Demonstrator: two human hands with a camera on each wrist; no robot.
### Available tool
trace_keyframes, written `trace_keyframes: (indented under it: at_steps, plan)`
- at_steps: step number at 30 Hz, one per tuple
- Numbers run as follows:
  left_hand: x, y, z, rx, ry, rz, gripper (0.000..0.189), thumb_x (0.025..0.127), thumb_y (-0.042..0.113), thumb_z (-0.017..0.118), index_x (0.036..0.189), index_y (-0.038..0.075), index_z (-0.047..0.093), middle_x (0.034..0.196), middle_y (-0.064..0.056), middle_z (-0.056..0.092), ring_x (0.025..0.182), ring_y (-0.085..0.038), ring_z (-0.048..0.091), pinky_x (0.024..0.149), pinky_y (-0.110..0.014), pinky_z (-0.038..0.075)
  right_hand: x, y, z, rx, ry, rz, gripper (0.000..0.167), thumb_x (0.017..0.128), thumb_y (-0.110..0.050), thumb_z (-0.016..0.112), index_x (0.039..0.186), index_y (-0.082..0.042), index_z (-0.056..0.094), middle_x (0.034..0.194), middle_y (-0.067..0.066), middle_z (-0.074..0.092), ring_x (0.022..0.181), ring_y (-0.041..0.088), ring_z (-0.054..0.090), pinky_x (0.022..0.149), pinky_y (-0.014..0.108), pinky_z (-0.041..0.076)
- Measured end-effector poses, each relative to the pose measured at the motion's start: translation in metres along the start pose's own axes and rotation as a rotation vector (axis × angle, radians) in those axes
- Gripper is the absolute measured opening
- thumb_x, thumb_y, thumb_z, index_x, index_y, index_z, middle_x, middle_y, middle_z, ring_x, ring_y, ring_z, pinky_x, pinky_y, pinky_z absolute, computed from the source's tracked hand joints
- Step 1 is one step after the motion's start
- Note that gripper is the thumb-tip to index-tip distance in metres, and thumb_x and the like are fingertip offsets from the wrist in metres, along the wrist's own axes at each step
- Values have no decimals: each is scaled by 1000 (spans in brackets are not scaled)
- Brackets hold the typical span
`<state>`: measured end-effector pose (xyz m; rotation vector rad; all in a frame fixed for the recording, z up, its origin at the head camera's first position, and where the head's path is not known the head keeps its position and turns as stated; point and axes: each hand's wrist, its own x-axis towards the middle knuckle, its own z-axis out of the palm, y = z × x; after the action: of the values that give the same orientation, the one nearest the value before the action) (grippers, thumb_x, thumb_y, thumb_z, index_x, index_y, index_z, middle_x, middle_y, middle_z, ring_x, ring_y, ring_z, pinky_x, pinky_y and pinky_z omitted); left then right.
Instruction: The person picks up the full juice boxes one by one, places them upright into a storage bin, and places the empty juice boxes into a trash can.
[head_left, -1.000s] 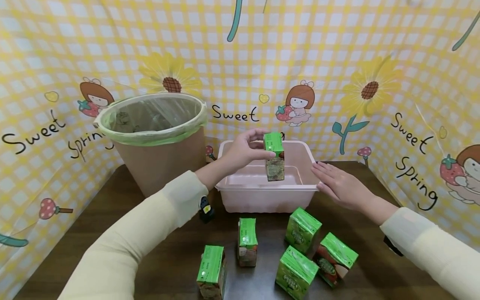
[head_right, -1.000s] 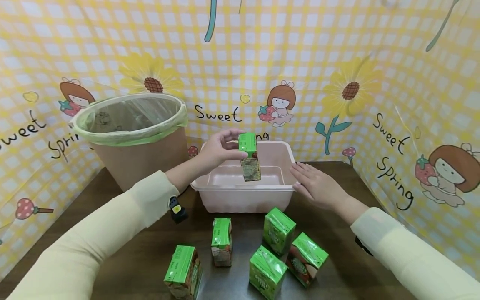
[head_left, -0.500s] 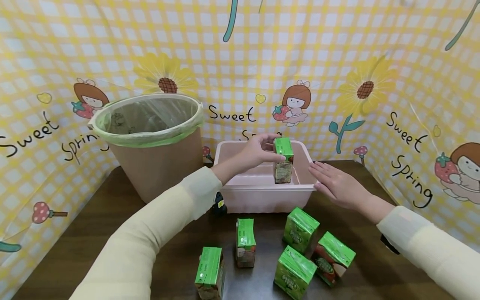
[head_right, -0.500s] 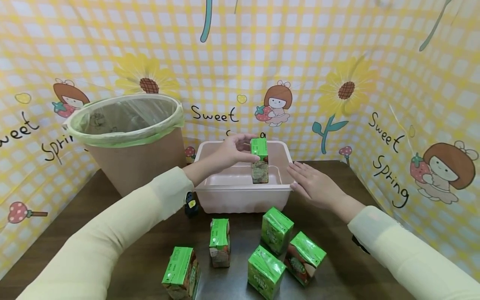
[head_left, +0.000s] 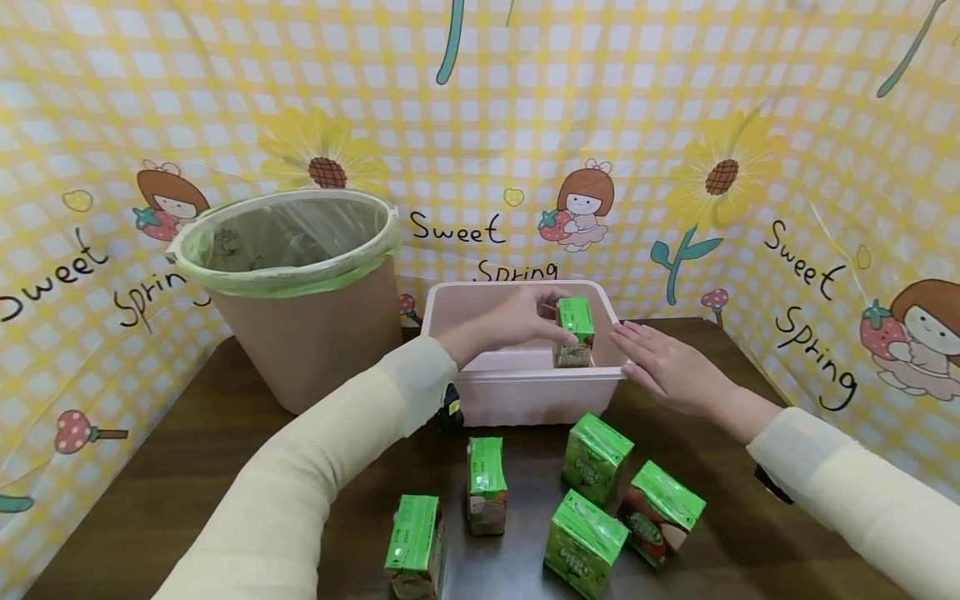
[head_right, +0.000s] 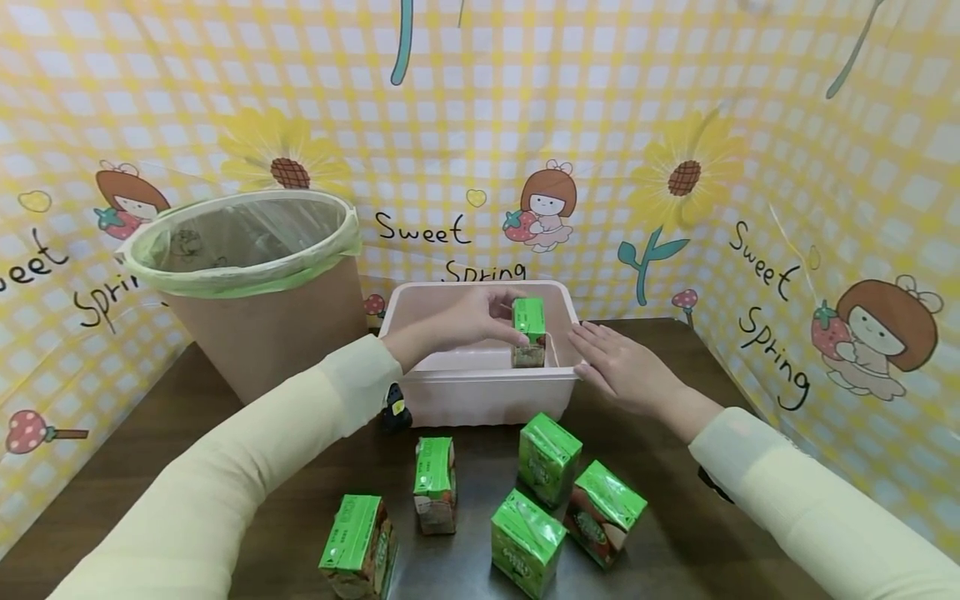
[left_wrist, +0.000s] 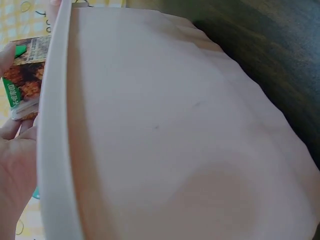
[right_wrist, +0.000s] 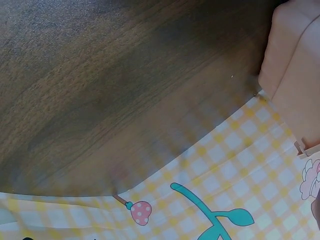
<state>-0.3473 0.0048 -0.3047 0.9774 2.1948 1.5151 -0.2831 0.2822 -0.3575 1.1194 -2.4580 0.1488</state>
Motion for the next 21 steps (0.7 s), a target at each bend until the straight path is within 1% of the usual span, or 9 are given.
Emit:
trace_keyframes:
  at_steps: [4, 9, 11, 16, 21]
  plan:
    - [5, -6, 4, 13, -28, 1, 48, 78, 13, 83, 120, 7, 62, 105, -7, 67, 97, -20, 64, 81, -30, 53, -1, 1, 1, 1, 0, 2, 49, 102, -27, 49, 140, 5, 48, 144, 23, 45, 132, 38, 42, 107, 50, 32]
    - [9, -12, 6, 37, -32, -25, 54, 77, 12, 84, 124, 4, 58, 107, -7, 64, 96, -20, 64, 81, -29, 53, 0, 2, 1, -2, -3, 1, 50, 103, -28, 49, 141, 4, 47, 144, 22, 44, 133, 37, 41, 108, 48, 31]
    - [10, -14, 6, 51, -38, -26, 56, 78, 13, 83, 126, 3, 56, 108, -8, 64, 96, -20, 64, 81, -29, 53, 0, 1, 1, -3, -6, 1, 50, 102, -28, 49, 141, 4, 47, 144, 22, 44, 133, 37, 41, 108, 49, 32]
    - [14, -20, 8, 49, -47, -26, 58, 79, 11, 82, 128, 0, 53, 109, -9, 62, 97, -21, 63, 81, -29, 53, 0, 1, 1, -7, -24, 9, 50, 102, -26, 50, 141, 5, 47, 145, 22, 44, 133, 38, 41, 108, 49, 31]
    - [18, -24, 11, 22, -47, -46, 54, 79, 5, 80, 126, -2, 54, 109, -11, 62, 96, -22, 64, 80, -29, 54, -1, 0, 1, -11, -23, 11, 49, 102, -26, 49, 141, 4, 47, 145, 22, 44, 134, 37, 40, 112, 42, 26]
